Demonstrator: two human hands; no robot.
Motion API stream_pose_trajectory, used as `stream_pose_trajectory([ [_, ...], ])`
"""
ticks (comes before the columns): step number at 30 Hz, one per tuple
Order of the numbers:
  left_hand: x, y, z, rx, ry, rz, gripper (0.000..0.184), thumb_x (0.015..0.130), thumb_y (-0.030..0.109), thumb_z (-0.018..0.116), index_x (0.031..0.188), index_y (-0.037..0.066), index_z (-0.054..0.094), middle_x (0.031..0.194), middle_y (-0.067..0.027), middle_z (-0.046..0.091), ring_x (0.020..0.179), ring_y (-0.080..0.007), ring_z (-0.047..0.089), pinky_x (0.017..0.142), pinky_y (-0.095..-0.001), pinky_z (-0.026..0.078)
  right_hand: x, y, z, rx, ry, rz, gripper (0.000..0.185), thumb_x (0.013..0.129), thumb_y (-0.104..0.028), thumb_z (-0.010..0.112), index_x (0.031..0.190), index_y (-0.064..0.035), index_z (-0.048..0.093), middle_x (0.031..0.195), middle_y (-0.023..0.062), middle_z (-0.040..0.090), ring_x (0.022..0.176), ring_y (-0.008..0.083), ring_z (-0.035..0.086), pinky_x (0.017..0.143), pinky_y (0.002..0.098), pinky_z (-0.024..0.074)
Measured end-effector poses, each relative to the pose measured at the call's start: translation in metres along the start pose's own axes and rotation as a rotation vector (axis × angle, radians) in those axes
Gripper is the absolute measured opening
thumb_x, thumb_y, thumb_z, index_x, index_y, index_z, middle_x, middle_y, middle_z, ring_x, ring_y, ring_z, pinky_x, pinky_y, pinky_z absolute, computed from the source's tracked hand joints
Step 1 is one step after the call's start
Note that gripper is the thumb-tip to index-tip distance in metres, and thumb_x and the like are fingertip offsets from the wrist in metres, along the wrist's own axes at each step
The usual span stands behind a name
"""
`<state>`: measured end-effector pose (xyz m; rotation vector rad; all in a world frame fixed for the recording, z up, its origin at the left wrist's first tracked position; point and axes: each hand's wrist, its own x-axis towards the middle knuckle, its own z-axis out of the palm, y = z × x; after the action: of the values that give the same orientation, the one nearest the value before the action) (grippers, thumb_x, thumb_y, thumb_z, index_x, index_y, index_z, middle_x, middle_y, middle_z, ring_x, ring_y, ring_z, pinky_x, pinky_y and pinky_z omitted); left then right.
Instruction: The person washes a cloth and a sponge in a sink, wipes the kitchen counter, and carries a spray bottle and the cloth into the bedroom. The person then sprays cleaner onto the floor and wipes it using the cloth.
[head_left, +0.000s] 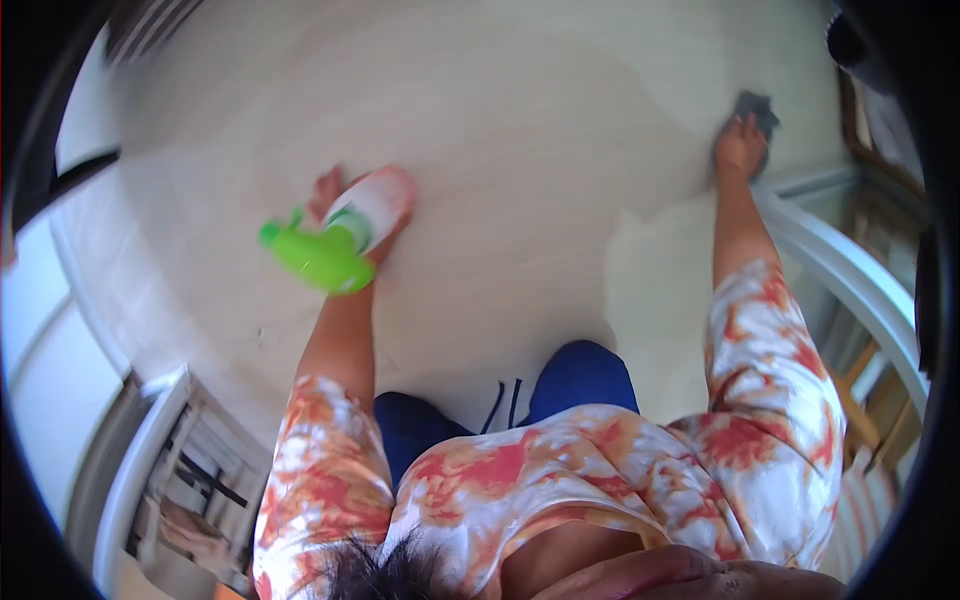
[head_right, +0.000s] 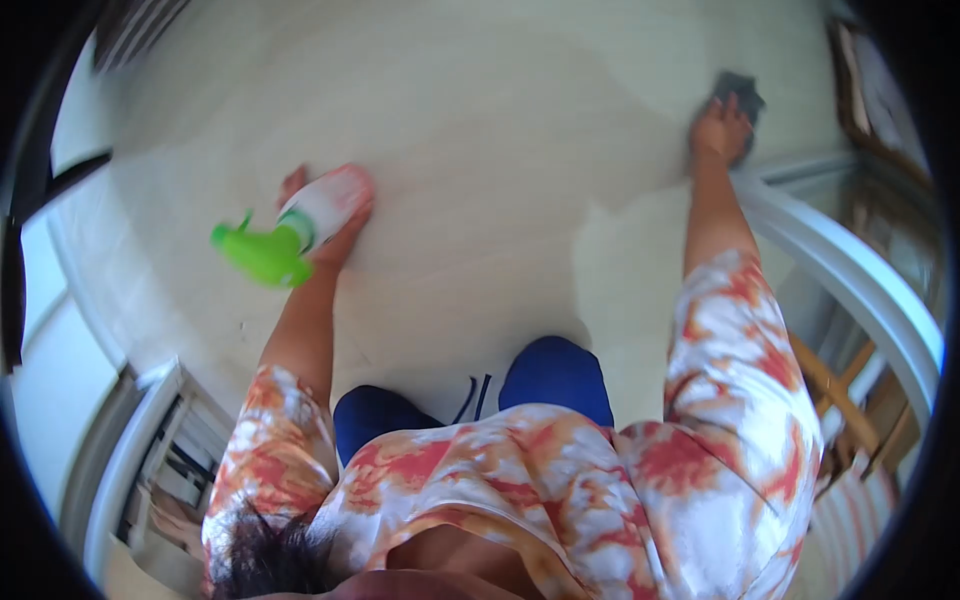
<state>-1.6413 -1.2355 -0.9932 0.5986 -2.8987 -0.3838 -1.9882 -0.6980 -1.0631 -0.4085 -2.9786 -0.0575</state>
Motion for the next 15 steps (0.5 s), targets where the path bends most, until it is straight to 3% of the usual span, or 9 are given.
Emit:
stream_pose_trajectory([
  [3,0.002,-0.001,-0.004,-0.228,-0.013,-0.123,0.095,0.056,0.052,0.084,0.130,0.004,0.048,0.127,-0.0163,0.047,0.116,-0.0371,0.042,0.102,-0.0505,0.031,-0.064,-0.049,-0.015,0.030,0.046,-0.202,0.056,0.098,-0.050,0.035,0.147,-0.0235,0.038,0.149,0.0175,0.036,0.139,0.0383,0.030,0.110,0.0549,0.0271],
  [4,-0.012,-0.033,0.051,0.028,-0.040,0.149,0.090,0.061,0.055,0.081,0.130,0.006,0.049,0.132,-0.0164,0.046,0.122,-0.0378,0.040,0.103,-0.0525,0.029,-0.099,-0.073,-0.024,0.062,0.032,-0.268,0.056,0.098,-0.051,0.035,0.147,-0.0242,0.037,0.151,0.0171,0.033,0.140,0.0383,0.028,0.111,0.0549,0.0255],
  [5,-0.011,-0.020,0.035,0.071,-0.069,-0.044,0.086,0.064,0.058,0.077,0.131,0.011,0.049,0.141,-0.0149,0.042,0.134,-0.0377,0.032,0.108,-0.0564,0.024,-0.134,-0.099,-0.032,0.098,0.027,-0.335,0.056,0.098,-0.051,0.035,0.148,-0.0250,0.036,0.153,0.0167,0.031,0.141,0.0383,0.025,0.111,0.0548,0.0239],
  [7,-0.009,-0.022,-0.013,-0.176,-0.218,-0.116,0.083,0.063,0.059,0.075,0.133,0.021,0.051,0.151,-0.0120,0.033,0.143,-0.0370,0.020,0.113,-0.0646,0.013,-0.216,-0.155,-0.052,0.135,-0.028,-0.429,0.056,0.098,-0.053,0.035,0.149,-0.0284,0.034,0.156,0.0156,0.024,0.144,0.0372,0.020,0.113,0.0557,0.0193],
  [9,-0.040,-0.040,-0.024,-0.130,-0.202,-0.069,0.074,0.062,0.052,0.079,0.125,0.021,0.055,0.149,-0.0079,0.035,0.144,-0.0334,0.021,0.111,-0.0678,0.012,-0.277,-0.192,-0.066,0.151,-0.070,-0.522,0.056,0.098,-0.054,0.035,0.149,-0.0311,0.032,0.159,0.0145,0.018,0.146,0.0364,0.015,0.113,0.0576,0.0154],
  [12,-0.124,-0.120,-0.047,-0.138,-0.168,-0.132,0.077,0.065,0.048,0.079,0.131,0.019,0.050,0.147,-0.0083,0.037,0.143,-0.0325,0.025,0.109,-0.0692,0.014,-0.361,-0.266,-0.085,0.132,-0.098,-0.509,0.056,0.097,-0.053,0.037,0.149,-0.0323,0.032,0.159,0.0143,0.017,0.146,0.0361,0.014,0.112,0.0604,0.0156],
  [15,-0.227,-0.204,-0.070,-0.021,-0.061,-0.248,0.064,0.070,0.041,0.074,0.126,0.019,0.053,0.144,-0.0095,0.039,0.141,-0.0328,0.027,0.108,-0.0698,0.017,-0.426,-0.345,-0.097,0.084,-0.123,-0.644,0.057,0.097,-0.052,0.039,0.149,-0.0296,0.031,0.159,0.0144,0.016,0.146,0.0367,0.013,0.112,0.0614,0.0156],
])
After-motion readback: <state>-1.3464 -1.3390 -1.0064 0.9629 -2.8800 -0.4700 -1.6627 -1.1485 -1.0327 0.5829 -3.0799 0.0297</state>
